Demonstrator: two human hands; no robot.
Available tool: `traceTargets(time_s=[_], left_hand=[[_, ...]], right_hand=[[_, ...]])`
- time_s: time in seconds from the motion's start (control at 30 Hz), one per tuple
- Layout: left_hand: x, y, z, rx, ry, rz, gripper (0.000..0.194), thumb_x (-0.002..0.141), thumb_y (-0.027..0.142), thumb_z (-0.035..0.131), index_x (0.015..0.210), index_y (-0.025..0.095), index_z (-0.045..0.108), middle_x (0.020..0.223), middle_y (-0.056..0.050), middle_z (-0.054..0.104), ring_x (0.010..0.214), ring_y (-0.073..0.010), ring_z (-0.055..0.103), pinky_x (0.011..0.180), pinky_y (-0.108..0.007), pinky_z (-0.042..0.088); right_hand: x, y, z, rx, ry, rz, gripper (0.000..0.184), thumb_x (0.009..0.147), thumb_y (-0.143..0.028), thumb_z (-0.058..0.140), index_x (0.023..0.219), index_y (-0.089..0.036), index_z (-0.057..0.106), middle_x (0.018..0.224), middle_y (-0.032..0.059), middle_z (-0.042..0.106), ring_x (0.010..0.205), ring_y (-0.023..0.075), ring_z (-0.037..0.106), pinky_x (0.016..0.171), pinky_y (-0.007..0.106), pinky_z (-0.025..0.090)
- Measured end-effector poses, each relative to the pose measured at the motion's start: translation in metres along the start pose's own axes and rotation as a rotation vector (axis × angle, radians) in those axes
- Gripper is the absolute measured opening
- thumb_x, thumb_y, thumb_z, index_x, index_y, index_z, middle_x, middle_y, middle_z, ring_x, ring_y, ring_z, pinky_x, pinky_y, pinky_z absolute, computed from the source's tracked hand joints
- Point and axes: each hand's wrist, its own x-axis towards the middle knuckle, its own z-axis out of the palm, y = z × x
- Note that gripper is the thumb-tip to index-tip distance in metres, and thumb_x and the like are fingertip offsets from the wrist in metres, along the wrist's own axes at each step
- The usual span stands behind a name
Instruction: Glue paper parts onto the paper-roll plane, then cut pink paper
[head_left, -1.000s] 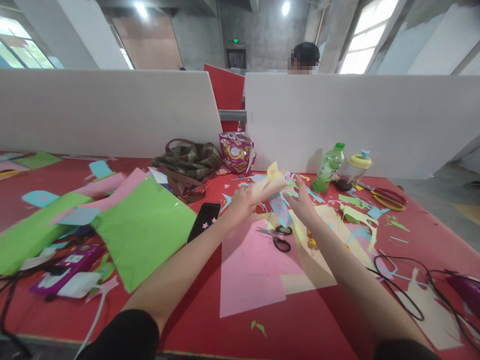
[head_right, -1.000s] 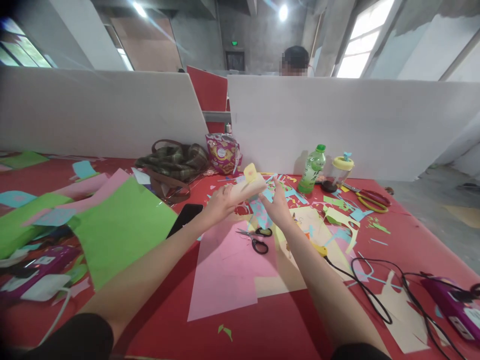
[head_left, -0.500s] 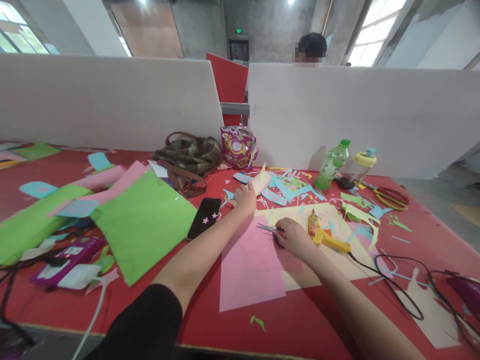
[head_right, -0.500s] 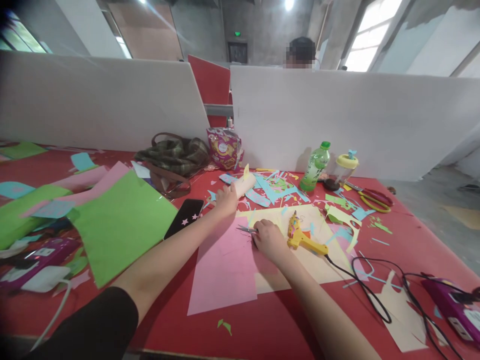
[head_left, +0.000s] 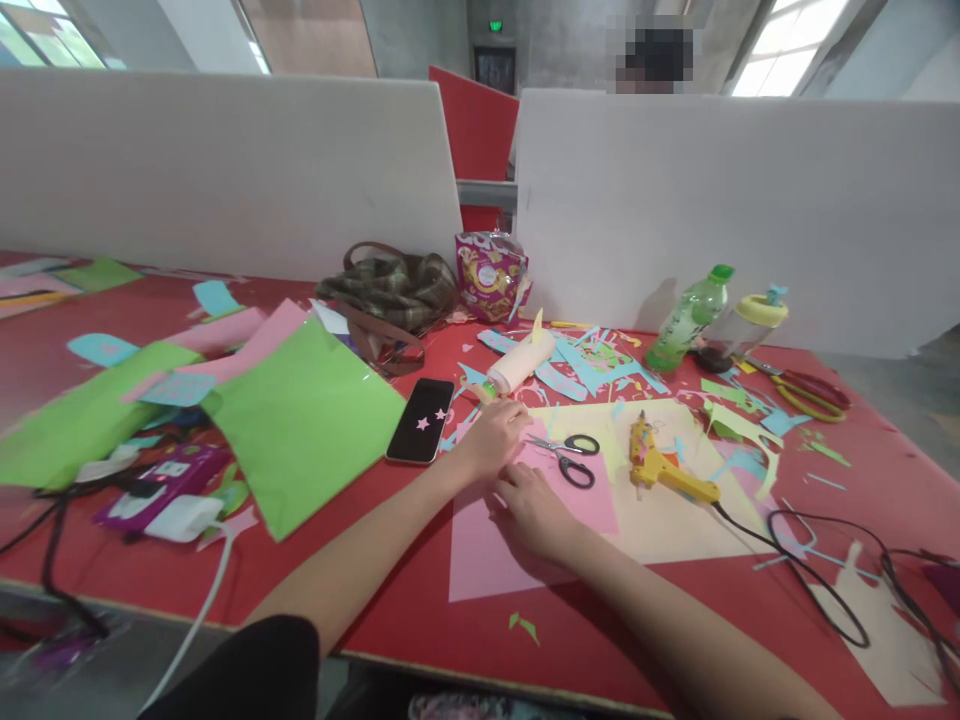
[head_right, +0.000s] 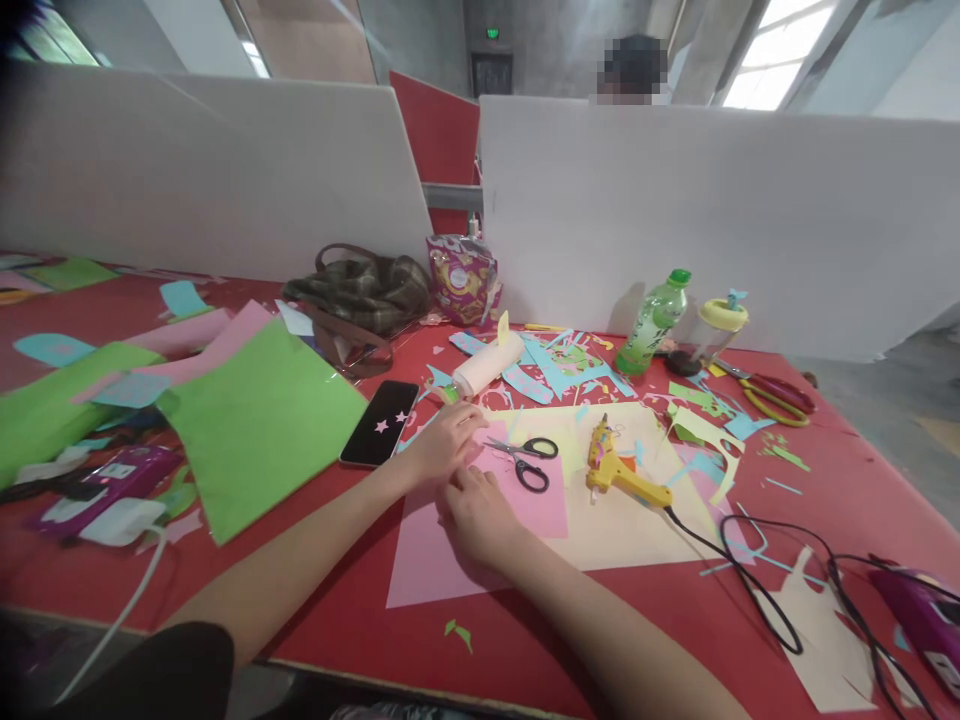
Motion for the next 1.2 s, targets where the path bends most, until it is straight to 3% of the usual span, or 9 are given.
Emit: traceTargets(time_s=[0.27,0.6,0.73,0.9,1.1,1.2], left_hand=[[-0.036,-0.015,-0.001,-0.074,0.083,-0.124,0.031,0.067,0.0,0.036,0.089,0.013,0.055,0.088,-0.006,0.054,0.089,-0.0182,0.046,0.082,-0.033,0.039],[-0.041,-0.016,0.01,-0.083,0.056,-0.213,0.025,0.074,0.006,0.034,0.088,0.013,0.054,0.09,-0.006,0.055,0.087,-0.0175,0.048,0.08,-0.033,0.038],[-0.043,-0.017,0.014,-0.064,0.031,-0.24,0.021,0.077,0.014,0.036,0.089,0.014,0.053,0.091,-0.006,0.053,0.087,-0.0182,0.047,0.08,-0.034,0.037],[-0.044,-0.017,0.014,-0.038,0.003,-0.27,0.019,0.075,0.021,0.042,0.089,0.013,0.052,0.093,-0.009,0.051,0.087,-0.021,0.046,0.081,-0.038,0.036],[-0.046,-0.008,0.008,-0.02,-0.055,-0.219,0.047,0.064,0.053,0.053,0.093,0.015,0.05,0.102,-0.01,0.046,0.096,-0.025,0.041,0.083,-0.039,0.034],[-0.047,-0.004,0.008,-0.005,-0.112,-0.228,0.053,0.06,0.059,0.053,0.09,0.015,0.05,0.099,-0.009,0.046,0.093,-0.0242,0.042,0.08,-0.038,0.034]], right_hand=[[0.013,-0.003,0.007,0.041,-0.007,0.039,0.006,0.069,-0.016,0.056,0.075,-0.016,0.053,0.079,0.0059,0.053,0.074,0.0177,0.046,0.063,0.028,0.031],[0.014,-0.009,0.006,0.117,0.018,0.052,0.008,0.072,-0.009,0.049,0.072,-0.015,0.055,0.072,0.0058,0.057,0.07,0.0172,0.048,0.063,0.028,0.034],[0.011,-0.009,0.004,0.184,0.044,0.035,0.011,0.071,-0.007,0.05,0.068,-0.017,0.054,0.067,0.0017,0.058,0.067,0.0147,0.051,0.063,0.026,0.036],[0.001,0.004,-0.006,0.241,0.167,0.09,0.005,0.072,-0.013,0.052,0.071,-0.018,0.054,0.069,0.0024,0.059,0.065,0.0148,0.052,0.06,0.025,0.04],[-0.019,0.033,-0.017,0.224,0.34,0.206,0.008,0.075,-0.014,0.047,0.074,-0.018,0.054,0.071,0.0063,0.059,0.068,0.0187,0.053,0.062,0.031,0.042],[-0.024,0.046,-0.019,0.213,0.363,0.221,0.01,0.075,-0.013,0.046,0.074,-0.018,0.054,0.076,0.0077,0.061,0.075,0.021,0.054,0.067,0.035,0.042]])
